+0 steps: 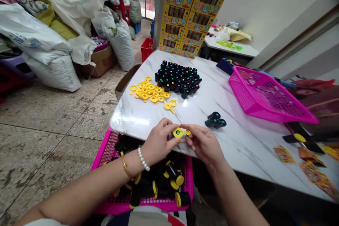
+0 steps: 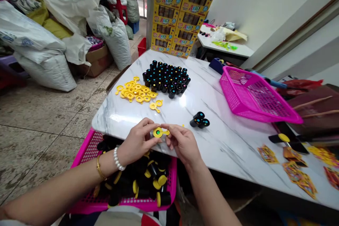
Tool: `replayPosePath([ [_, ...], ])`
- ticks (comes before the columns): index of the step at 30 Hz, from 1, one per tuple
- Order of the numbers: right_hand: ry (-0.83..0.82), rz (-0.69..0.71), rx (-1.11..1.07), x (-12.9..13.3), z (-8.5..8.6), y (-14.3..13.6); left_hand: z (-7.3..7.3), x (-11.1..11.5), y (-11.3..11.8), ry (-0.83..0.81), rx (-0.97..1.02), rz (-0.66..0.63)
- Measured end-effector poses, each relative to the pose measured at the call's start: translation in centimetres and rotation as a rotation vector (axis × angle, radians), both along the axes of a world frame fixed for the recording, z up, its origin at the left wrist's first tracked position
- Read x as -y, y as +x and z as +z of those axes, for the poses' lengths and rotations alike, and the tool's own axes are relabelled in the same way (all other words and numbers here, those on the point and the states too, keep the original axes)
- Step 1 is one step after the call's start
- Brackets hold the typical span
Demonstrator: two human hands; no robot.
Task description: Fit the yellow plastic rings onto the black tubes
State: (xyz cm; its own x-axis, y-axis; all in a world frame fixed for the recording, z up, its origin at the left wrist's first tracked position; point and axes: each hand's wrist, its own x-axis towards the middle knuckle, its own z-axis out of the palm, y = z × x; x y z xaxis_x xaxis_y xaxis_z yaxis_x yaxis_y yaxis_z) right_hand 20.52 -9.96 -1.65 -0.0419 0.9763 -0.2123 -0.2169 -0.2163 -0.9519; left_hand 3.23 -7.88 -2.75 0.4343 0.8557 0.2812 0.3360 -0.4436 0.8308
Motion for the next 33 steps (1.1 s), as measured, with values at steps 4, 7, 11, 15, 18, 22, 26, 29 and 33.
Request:
replayPosePath([
  [4,-0.091,0.242,0.202,-1.4,1.3,0.2,0.2,-0.2,0.1,-0.022,-0.004,-0.005],
  [7,0.087,0.182,0.647,-1.6,1.8,-0.9,0.1,-0.2,0.4,-0.027,-0.047,0.016],
  [11,0.226,0.045,1.049,-1.0,1.2,-2.2,-0.1,-0.2,0.7,-0.022,-0.097,0.032],
  [15,0.280,0.021,0.905,-0.1,0.4,-1.6,0.5,-0.3,0.2,-0.057,-0.082,-0.012],
  [18,0.425,0.058,0.775,0.9,0.4,-0.5,1.5,-0.7,-1.0,-0.145,-0.072,-0.136],
  [22,0.758,0.184,0.955,2.6,0.4,-0.4,3.2,-0.5,-2.5,-0.294,-0.024,-0.322],
  [26,1.030,0.129,1.066,3.7,-0.8,-1.6,3.4,1.3,-2.2,-0.300,-0.056,-0.331],
  [29,0.983,0.062,1.007,4.2,-1.4,-2.6,2.5,2.9,-1.5,-0.206,-0.165,-0.163],
  [33,0.849,0.034,0.934,5.0,-0.7,-3.9,2.3,4.0,-1.8,-0.173,-0.224,-0.131],
])
